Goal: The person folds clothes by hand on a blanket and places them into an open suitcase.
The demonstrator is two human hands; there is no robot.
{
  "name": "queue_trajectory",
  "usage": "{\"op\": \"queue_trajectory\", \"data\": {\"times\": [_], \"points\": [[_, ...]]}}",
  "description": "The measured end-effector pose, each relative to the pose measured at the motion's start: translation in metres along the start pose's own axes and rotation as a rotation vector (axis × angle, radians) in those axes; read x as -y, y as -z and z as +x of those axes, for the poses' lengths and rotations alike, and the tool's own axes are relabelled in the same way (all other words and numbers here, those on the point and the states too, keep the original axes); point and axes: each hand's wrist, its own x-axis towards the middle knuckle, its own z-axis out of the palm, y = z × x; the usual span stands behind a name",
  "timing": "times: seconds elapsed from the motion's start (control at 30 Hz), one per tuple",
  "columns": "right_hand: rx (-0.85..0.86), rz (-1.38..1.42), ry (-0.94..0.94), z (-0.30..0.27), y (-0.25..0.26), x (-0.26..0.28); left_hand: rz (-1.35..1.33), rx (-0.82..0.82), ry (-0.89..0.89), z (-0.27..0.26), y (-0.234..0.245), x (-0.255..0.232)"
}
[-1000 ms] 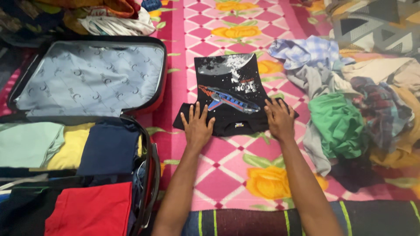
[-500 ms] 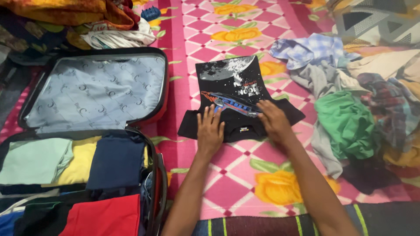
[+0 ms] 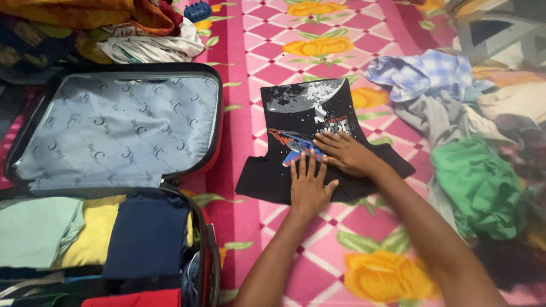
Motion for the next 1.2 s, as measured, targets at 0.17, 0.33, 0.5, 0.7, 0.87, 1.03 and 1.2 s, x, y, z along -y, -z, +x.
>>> {"op": "queue_trajectory", "data": {"times": [0.17,0.33,0.5,0.7,0.87,1.03,1.2], "points": [[-0.036,-0.192,-0.035,0.034,0.001,-0.075,-0.015,-0.070,-0.020,0.001,0.001,-0.003],[-0.018,-0.163,-0.162,0.077,0.008,-0.146,-0.049,-0.012,0.013,-0.002,0.003,-0.003],[-0.080,-0.250,-0.621,0.101,0.035,-0.144,-0.033,-0.021,0.037,0.007,0.005,-0.003],[-0.043,0.038,-0.026,0.081,0.035,-0.003,-0.027,0.141,0.176,0.004,0.031,-0.020],[0.182,0.023,0.268,0.076,0.023,0.063,0.129,0.269,0.283,0.008,0.031,-0.025],[0.144,0.028,0.256,0.126,0.019,0.037,0.019,0.312,0.233,0.007,0.036,-0.022],[0.051,-0.052,0.130,0.188,0.003,-0.008,0.052,0.157,0.221,0.004,0.026,-0.020]]}}
